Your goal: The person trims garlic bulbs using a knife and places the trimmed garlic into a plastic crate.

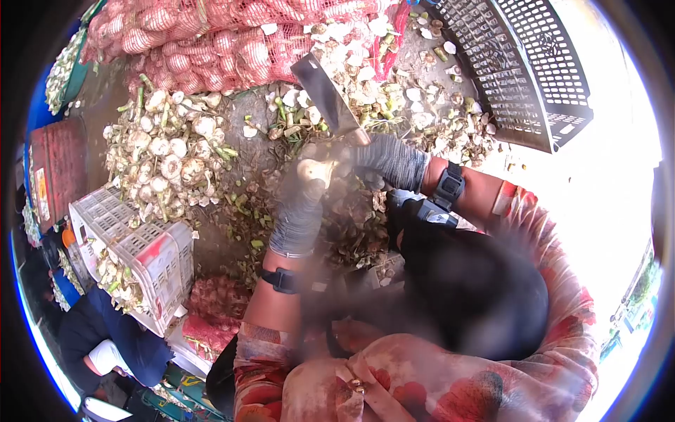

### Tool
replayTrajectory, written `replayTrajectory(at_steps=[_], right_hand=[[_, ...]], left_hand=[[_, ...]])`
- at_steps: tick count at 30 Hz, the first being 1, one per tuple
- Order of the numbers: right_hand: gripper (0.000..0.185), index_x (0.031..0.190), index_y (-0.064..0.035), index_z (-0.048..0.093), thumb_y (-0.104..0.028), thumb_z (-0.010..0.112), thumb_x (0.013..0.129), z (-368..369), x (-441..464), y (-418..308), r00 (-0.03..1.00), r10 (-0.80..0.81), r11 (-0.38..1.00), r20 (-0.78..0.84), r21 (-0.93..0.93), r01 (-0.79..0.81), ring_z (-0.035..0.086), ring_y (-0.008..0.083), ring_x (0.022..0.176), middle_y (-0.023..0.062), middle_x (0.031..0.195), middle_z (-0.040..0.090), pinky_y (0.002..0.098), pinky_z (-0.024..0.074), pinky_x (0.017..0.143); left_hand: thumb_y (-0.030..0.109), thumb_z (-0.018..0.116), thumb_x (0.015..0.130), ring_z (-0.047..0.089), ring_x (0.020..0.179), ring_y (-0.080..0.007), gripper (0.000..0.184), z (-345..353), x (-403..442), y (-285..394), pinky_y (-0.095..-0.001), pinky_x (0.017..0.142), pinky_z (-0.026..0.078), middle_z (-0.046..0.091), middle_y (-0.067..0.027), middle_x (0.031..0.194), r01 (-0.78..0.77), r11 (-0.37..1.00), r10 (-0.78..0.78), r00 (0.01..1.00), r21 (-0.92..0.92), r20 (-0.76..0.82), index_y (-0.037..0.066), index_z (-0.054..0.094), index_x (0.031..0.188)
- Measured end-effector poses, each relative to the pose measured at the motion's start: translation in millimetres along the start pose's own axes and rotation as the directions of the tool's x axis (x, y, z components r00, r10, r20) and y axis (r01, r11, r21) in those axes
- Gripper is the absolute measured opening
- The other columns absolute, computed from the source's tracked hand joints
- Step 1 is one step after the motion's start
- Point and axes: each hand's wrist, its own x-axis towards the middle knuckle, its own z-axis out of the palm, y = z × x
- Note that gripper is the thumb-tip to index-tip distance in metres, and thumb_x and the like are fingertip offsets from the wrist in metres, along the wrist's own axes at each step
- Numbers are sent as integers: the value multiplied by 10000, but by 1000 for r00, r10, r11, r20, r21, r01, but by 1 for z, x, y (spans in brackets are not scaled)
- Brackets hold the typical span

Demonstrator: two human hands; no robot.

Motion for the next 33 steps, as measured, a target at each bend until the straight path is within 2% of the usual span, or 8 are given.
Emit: replayTrajectory(at_steps=[7, 10, 11, 12, 16, 26, 31, 33], right_hand=[[322, 950, -110, 637, -426, 642, 886, 7, -5, -5, 990, 140, 917, 31, 374, -142, 463, 55, 438, -38, 611, 546, 207, 357, 385], [319, 947, -98, 643, -411, 640, 887, -9, -12, -13, 967, 208, 936, 146, 257, -240, 532, 107, 487, 6, 631, 596, 274, 430, 430], [321, 953, -93, 639, -408, 632, 889, -9, -11, -11, 996, -83, 991, -24, -108, 80, 577, 163, 537, 37, 655, 616, 314, 464, 488], [323, 959, -89, 636, -404, 623, 890, -8, -11, -9, 911, -407, 810, -68, -488, 325, 621, 219, 587, 68, 678, 635, 354, 498, 546], [217, 989, -107, 634, -235, 614, 815, -6, -45, -57, 940, -311, 419, 143, -867, 271, 657, 334, 772, 146, 829, 654, 424, 519, 668], [314, 1012, -98, 573, -128, 644, 708, -10, -40, -27, 901, -398, 335, 174, -886, 319, 655, 337, 731, 124, 777, 635, 448, 506, 591], [261, 1014, -95, 554, -153, 611, 766, -12, -32, -16, 933, -331, 280, 138, -931, 237, 655, 347, 720, 133, 732, 634, 458, 509, 602], [250, 1017, -89, 558, -178, 607, 789, -30, -15, -9, 981, -181, 348, -68, -938, -1, 656, 354, 730, 148, 740, 641, 458, 511, 619]], left_hand=[[194, 773, 787, 569, 1001, -156, 689, 10, 22, -20, -272, 873, 488, 575, -90, 1177, -227, 955, 245, 967, 190, -75, 9, 390, 1329], [44, 783, 745, 566, 1051, -171, 703, 2, 23, -8, -287, 911, 483, 563, -107, 1194, -280, 915, 277, 959, 291, 51, 24, 383, 1323], [44, 783, 745, 566, 1051, -171, 703, -1, 22, -6, -287, 911, 483, 563, -107, 1194, -285, 913, 283, 958, 292, 52, 24, 383, 1323], [47, 742, 787, 565, 1067, -180, 666, -4, 20, -4, -290, 927, 477, 556, -114, 1205, -225, 892, 239, 971, 393, 14, 33, 369, 1339], [66, 650, 866, 562, 1082, -189, 586, -36, 5, -18, -297, 931, 485, 538, -122, 1227, -152, 891, 176, 984, 428, -15, 48, 342, 1364], [104, 631, 882, 590, 995, -174, 463, -43, -3, -46, -291, 804, 543, 548, -97, 1153, -103, 941, 141, 985, 321, -97, 45, 391, 1273], [99, 678, 841, 584, 971, -162, 495, -62, 10, -43, -293, 810, 499, 573, -83, 1151, -247, 308, 333, 933, 919, 139, 43, 438, 1269], [90, 698, 802, 575, 985, -174, 565, 10, -4, 5, -301, 851, 484, 571, -84, 1129, -118, 747, 267, 954, 654, -133, 70, 435, 1302]])
